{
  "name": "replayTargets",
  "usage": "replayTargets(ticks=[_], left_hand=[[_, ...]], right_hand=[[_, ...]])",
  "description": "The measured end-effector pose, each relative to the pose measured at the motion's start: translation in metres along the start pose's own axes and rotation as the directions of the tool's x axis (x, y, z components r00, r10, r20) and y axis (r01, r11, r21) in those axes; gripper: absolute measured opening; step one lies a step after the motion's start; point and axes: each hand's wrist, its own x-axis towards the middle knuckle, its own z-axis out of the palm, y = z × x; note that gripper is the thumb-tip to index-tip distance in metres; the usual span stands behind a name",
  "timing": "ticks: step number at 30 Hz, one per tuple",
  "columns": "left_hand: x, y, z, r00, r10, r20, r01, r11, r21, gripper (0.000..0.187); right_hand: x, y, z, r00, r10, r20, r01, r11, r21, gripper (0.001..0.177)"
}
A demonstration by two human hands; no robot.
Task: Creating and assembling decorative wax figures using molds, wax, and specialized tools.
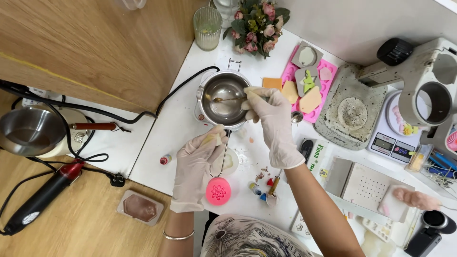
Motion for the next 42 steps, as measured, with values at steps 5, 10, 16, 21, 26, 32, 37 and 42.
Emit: replayTargets(ticks=[5, 10, 16, 21, 26, 32, 37, 42], left_hand=[[0.006, 0.001, -0.008, 0.998, -0.052, 0.037, 0.055, 0.993, -0.105, 0.027], [0.016, -0.007, -0.022, 0.996, -0.063, 0.066, 0.070, 0.991, -0.118, 0.025], [0.021, -0.005, -0.038, 0.999, -0.025, 0.020, 0.026, 0.999, -0.034, 0.025], [0.006, -0.012, -0.058, 0.998, -0.032, -0.060, 0.040, 0.989, 0.143, 0.021], [-0.004, -0.019, -0.052, 0.996, -0.052, 0.071, 0.034, 0.970, 0.240, 0.022], [0.010, -0.027, -0.048, 0.943, -0.150, 0.296, 0.077, 0.967, 0.244, 0.026], [0.015, -0.041, -0.035, 0.913, -0.220, 0.344, 0.134, 0.957, 0.256, 0.025], [0.023, -0.075, -0.046, 0.845, -0.076, 0.530, -0.028, 0.982, 0.186, 0.021]], right_hand=[[0.017, -0.005, 0.017, 0.988, 0.003, 0.157, 0.008, 0.998, -0.068, 0.023], [0.020, -0.007, -0.003, 0.978, -0.097, 0.187, 0.167, 0.897, -0.410, 0.026], [0.043, -0.009, -0.034, 0.927, -0.205, 0.313, 0.304, 0.900, -0.311, 0.027], [0.041, -0.024, -0.027, 0.946, -0.174, 0.275, 0.292, 0.827, -0.481, 0.027], [0.047, -0.010, -0.034, 0.963, -0.104, 0.250, 0.187, 0.923, -0.336, 0.028], [0.051, 0.003, -0.041, 0.957, -0.140, 0.255, 0.219, 0.923, -0.316, 0.030], [0.048, 0.008, -0.047, 0.942, -0.192, 0.274, 0.253, 0.945, -0.208, 0.029], [0.045, 0.011, -0.051, 0.975, -0.094, 0.199, 0.134, 0.971, -0.198, 0.034]])
